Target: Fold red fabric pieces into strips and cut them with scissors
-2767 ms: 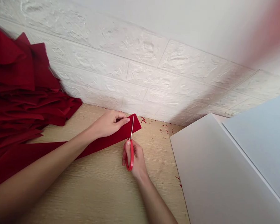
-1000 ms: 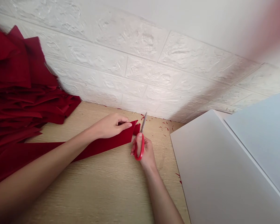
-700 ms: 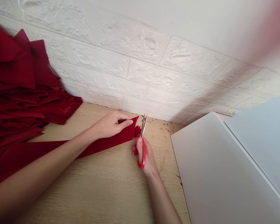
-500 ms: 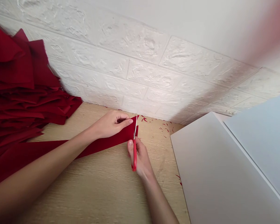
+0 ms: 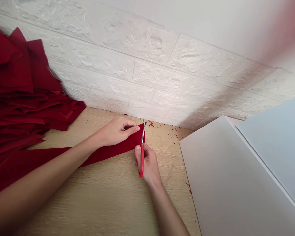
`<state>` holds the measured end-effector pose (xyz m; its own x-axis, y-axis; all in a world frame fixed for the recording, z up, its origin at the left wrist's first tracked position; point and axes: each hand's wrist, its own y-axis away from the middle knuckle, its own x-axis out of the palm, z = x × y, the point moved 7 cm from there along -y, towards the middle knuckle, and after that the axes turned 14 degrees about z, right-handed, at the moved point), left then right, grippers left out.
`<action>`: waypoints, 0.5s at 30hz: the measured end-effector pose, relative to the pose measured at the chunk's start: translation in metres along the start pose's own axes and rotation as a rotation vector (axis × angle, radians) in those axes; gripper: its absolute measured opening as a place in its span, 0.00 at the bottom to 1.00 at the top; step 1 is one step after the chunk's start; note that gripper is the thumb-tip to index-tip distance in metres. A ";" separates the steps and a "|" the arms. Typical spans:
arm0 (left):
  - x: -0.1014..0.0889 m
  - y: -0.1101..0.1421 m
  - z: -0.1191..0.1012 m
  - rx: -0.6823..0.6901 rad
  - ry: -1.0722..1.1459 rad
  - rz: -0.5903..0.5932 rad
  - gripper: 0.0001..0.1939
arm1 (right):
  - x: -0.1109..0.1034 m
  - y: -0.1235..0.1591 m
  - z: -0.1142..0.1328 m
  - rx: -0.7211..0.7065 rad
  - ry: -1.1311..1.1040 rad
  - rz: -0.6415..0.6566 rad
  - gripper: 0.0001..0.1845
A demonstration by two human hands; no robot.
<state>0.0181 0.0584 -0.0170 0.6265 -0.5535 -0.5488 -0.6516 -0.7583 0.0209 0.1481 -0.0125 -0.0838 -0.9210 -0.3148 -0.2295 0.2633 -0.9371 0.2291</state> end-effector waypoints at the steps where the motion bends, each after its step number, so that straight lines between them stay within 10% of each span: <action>1: 0.000 0.000 0.000 -0.004 0.001 0.000 0.20 | 0.000 -0.001 -0.002 0.014 -0.010 -0.007 0.35; 15: 0.005 -0.002 0.003 -0.017 0.013 0.045 0.19 | 0.001 -0.003 -0.005 -0.033 -0.082 0.012 0.36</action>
<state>0.0216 0.0584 -0.0219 0.6027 -0.5913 -0.5359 -0.6718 -0.7383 0.0591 0.1475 -0.0105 -0.0893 -0.9379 -0.3136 -0.1481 0.2823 -0.9384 0.1995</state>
